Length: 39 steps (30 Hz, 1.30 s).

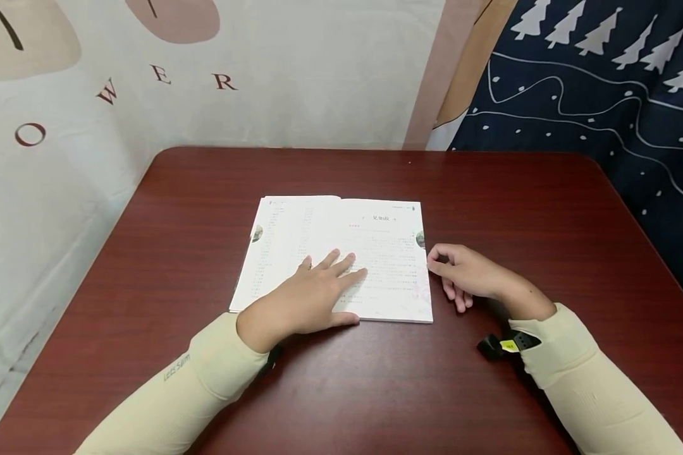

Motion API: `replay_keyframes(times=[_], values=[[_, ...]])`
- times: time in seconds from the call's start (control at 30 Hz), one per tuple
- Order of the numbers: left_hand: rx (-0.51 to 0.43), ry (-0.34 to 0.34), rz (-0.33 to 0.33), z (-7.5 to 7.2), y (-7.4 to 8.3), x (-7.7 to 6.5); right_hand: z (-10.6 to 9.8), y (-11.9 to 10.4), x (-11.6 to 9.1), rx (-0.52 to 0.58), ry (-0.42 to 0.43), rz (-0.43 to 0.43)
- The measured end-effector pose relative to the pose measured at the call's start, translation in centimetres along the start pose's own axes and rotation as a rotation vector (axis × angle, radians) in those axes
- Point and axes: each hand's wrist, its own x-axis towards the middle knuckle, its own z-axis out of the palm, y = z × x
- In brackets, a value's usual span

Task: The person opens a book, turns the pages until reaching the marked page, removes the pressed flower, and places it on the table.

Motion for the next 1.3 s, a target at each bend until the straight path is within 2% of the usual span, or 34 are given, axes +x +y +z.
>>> replay_keyframes(times=[0.7,1.3], values=[[-0.020,-0.013,0.008,-0.73,-0.80,0.14,-0.21,-0.36,0.27,-0.002,0.009,-0.002],[-0.005,0.034,0.052,-0.75,-0.79,0.33,-0.07,-0.09,-0.03,0.006,0.010,0.006]])
